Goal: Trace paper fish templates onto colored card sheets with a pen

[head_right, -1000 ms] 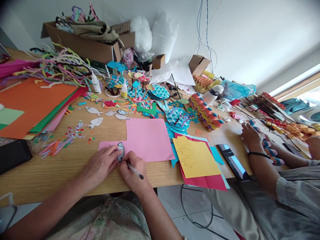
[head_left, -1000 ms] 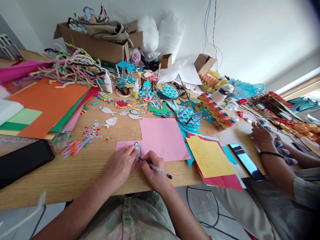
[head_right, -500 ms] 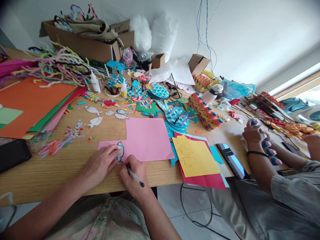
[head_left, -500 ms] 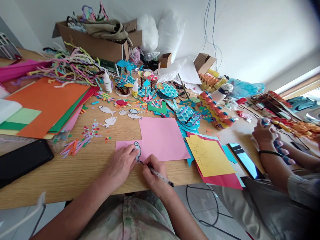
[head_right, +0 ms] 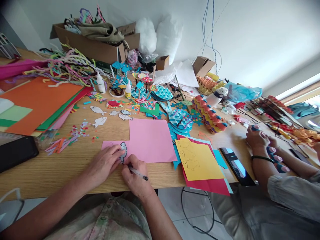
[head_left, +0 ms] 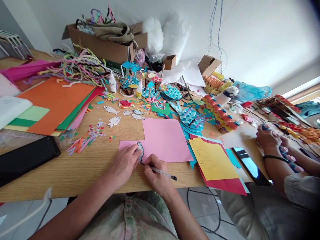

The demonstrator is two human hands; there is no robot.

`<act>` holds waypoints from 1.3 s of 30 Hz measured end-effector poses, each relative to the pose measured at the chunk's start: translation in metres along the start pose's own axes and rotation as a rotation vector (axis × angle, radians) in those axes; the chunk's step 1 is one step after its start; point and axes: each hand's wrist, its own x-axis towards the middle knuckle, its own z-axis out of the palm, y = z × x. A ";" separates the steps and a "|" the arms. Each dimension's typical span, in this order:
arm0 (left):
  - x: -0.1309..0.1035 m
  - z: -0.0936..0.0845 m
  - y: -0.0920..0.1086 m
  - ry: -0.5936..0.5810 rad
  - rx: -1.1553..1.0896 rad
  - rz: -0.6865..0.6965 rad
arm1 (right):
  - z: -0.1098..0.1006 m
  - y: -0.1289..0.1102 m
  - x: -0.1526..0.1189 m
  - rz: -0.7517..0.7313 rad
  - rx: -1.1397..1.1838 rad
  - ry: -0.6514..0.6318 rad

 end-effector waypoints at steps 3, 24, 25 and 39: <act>0.000 0.001 0.000 0.005 -0.005 -0.001 | -0.001 0.000 0.003 -0.013 0.008 -0.017; 0.004 0.001 -0.005 -0.060 -0.107 -0.031 | 0.001 0.000 0.013 -0.034 0.047 -0.085; 0.004 0.002 -0.006 -0.065 -0.105 -0.036 | 0.001 0.000 0.014 -0.028 0.047 -0.088; 0.004 0.000 -0.005 -0.081 -0.108 -0.044 | 0.006 0.002 0.020 0.011 0.032 -0.039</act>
